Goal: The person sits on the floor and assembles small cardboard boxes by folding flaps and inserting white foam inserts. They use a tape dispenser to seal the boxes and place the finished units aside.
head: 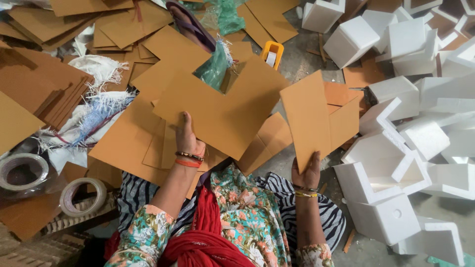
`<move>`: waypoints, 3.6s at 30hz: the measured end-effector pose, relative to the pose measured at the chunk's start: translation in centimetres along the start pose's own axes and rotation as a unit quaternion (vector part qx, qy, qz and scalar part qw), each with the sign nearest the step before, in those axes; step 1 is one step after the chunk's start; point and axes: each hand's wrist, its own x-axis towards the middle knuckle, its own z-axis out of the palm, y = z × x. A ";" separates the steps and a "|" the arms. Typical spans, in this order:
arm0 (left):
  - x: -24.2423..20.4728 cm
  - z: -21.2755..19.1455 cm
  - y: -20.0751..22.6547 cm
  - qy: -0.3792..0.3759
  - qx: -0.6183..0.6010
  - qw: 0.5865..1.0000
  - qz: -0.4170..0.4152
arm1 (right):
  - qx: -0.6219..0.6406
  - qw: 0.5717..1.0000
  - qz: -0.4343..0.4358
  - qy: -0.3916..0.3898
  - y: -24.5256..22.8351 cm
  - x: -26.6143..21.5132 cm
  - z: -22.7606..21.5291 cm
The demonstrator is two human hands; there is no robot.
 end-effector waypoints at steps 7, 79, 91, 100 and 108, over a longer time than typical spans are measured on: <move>-0.2 -0.5 1.2 0.012 -0.040 0.999 0.003 | -0.059 0.992 -0.096 -0.052 -1.6 -0.8 1.6; -5.4 -6.9 25.4 -0.051 -0.154 0.981 0.107 | -0.752 0.369 -0.290 -0.463 14.5 2.5 18.2; -6.7 -10.7 28.1 0.056 0.000 0.981 0.188 | -0.466 0.820 -0.139 -0.303 4.0 3.0 16.7; -4.8 -6.9 23.4 0.085 0.202 0.969 0.109 | -0.441 0.845 -0.151 -0.262 -0.3 -2.6 10.1; -3.2 -1.9 13.4 -0.097 0.396 0.879 -0.247 | -0.447 0.517 -0.473 -0.556 -9.7 -2.4 17.1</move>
